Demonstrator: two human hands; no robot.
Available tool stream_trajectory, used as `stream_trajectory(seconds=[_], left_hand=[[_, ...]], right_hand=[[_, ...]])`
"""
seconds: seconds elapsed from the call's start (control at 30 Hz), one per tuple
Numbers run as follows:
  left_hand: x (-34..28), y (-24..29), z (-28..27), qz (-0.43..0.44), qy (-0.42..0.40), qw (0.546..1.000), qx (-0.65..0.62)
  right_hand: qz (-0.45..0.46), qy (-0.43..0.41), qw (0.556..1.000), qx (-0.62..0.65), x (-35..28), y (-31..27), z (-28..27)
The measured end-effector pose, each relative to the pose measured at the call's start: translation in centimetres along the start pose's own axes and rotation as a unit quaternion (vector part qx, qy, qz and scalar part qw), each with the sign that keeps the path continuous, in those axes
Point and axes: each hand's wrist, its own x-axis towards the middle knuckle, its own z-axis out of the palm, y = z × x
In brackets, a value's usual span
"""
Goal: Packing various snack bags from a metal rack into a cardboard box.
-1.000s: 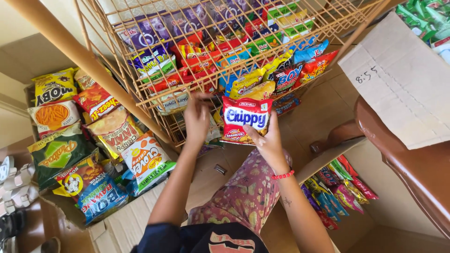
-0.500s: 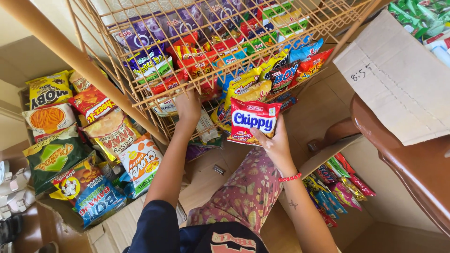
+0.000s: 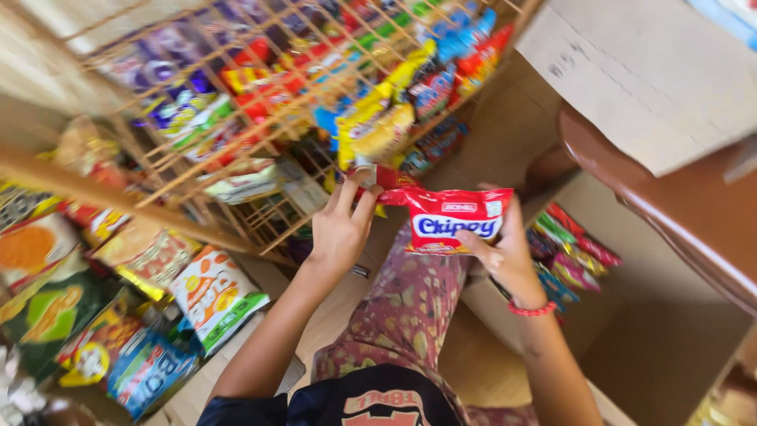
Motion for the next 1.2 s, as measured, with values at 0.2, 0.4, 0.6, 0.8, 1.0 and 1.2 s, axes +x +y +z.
stream_trajectory(seconds=[0.2, 0.4, 0.6, 0.8, 1.0, 1.2], left_hand=[[0.9, 7.7, 6.8, 0.040, 0.019, 0.983, -0.177], [0.5, 17.8, 18.8, -0.065, -0.123, 0.887, -0.441], [-3.6, 23.2, 29.0, -0.016, -0.198, 0.871, -0.449], [-4.7, 23.5, 31.9, -0.039, -0.242, 0.884, -0.397], [-5.0, 23.7, 32.0, 0.021, -0.256, 0.890, -0.377], [-4.8, 24.0, 31.6, 0.012, -0.241, 0.891, -0.384]], right_hand=[[-0.019, 0.111, 0.994, -0.003, -9.2, -2.3, -11.2], [0.115, 0.242, 0.946, -0.183, -18.9, -0.6, -20.5], [0.258, 0.261, 0.849, -0.381, -22.4, 1.6, -23.1], [0.240, 0.085, 0.838, -0.483, -23.5, 10.1, -26.7], [0.384, -0.117, 0.829, -0.390, -22.2, 21.6, -29.6], [0.309, -0.238, 0.840, -0.376, -25.8, 37.2, -30.6]])
